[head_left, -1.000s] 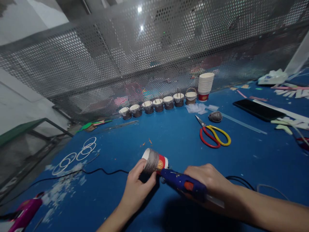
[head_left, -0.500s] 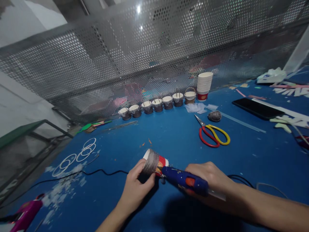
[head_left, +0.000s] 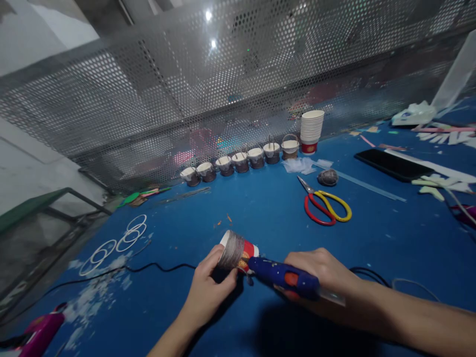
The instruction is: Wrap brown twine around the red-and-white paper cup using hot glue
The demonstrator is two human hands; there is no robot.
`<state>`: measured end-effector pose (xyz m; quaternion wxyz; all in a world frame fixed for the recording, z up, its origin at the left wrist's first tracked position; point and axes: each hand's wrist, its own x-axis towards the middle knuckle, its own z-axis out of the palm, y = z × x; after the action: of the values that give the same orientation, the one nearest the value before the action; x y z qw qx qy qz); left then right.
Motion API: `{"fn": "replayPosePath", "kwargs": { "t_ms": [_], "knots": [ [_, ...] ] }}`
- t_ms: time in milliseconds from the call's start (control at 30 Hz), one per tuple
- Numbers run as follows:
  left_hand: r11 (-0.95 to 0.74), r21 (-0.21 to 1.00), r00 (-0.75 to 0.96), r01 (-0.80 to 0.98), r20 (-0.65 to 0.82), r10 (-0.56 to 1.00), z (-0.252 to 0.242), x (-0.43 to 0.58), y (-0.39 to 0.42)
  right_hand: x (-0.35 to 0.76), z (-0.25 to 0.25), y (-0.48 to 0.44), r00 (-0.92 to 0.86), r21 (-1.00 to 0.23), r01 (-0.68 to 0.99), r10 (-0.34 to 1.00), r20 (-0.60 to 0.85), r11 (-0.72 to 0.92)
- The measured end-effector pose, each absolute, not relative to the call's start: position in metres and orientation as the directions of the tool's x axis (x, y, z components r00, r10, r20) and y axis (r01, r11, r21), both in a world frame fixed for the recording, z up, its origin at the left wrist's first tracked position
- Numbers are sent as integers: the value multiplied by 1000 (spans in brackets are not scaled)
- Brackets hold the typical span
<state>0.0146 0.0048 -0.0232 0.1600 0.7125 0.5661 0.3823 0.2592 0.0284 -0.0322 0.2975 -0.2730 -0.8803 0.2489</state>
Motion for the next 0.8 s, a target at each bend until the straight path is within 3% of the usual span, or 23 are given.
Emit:
{"fn": "replayPosePath", "kwargs": {
  "t_ms": [267, 467, 800],
  "knots": [
    [-358, 651, 131, 669, 370, 920, -21, 14, 6, 260, -30, 27, -695, -599, 316, 609, 382, 736],
    [-369, 666, 158, 649, 356, 921, -18, 13, 5, 260, -15, 30, -599, -763, 405, 777, 195, 504],
    [-365, 696, 195, 618, 314, 929, -18, 10, 5, 263, -9, 32, -555, -852, 426, 832, 21, 305]
  ]
}}
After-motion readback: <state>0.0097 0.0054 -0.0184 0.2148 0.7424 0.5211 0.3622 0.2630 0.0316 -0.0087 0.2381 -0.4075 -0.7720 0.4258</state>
